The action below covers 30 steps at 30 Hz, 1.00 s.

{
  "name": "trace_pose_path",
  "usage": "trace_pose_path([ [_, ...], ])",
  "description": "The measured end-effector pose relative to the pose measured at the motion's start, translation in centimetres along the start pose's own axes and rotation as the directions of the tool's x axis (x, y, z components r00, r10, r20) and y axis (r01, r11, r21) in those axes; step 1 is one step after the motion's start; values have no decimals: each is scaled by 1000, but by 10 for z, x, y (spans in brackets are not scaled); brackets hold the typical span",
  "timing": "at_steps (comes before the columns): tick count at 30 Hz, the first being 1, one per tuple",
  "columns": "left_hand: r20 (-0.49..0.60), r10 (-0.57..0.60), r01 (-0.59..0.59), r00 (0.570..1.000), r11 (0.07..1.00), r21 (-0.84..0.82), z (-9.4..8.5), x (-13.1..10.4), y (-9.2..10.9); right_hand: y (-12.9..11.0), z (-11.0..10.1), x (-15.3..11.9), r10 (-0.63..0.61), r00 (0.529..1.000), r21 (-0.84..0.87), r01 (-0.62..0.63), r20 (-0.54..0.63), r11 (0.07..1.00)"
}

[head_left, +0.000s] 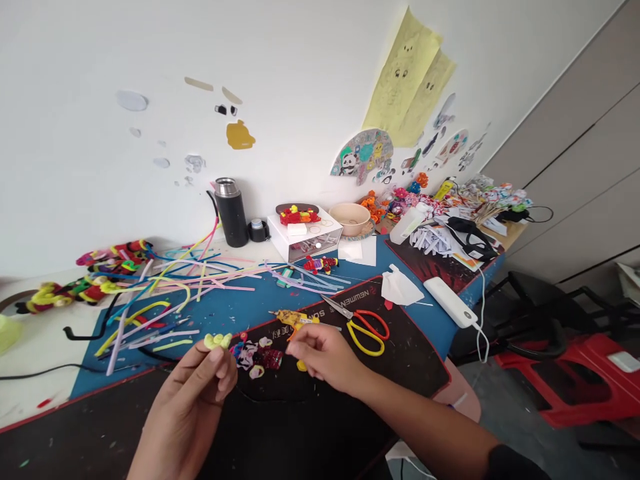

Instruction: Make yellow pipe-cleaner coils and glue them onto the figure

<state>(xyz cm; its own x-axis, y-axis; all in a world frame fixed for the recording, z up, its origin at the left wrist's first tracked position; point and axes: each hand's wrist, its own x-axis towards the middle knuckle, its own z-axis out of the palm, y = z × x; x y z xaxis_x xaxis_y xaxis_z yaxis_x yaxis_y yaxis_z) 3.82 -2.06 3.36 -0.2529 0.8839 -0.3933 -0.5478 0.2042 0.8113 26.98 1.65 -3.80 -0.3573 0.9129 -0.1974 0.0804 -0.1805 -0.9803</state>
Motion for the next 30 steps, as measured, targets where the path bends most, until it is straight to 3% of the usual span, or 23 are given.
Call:
trace_pose_path([
  [4,-7,-32,31,999,998,-61,14,-10,-11,-25,37,7,-94,988,119,80,120,990],
  [9,-7,-61,59,998,988,-141,11,-12,-35,-42,61,13,-112,986,259,78,120,963],
  [19,78,-31,36,997,997,-67,3,-10,-56,-49,54,12,-57,995,304,28,87,952],
  [23,106,-43,43,993,999,-6,-2,-10,-58,-48,51,12,-52,994,321,19,94,947],
  [30,55,5,-8,998,999,41,-8,-12,-51,-44,47,11,-26,991,279,-12,132,960],
])
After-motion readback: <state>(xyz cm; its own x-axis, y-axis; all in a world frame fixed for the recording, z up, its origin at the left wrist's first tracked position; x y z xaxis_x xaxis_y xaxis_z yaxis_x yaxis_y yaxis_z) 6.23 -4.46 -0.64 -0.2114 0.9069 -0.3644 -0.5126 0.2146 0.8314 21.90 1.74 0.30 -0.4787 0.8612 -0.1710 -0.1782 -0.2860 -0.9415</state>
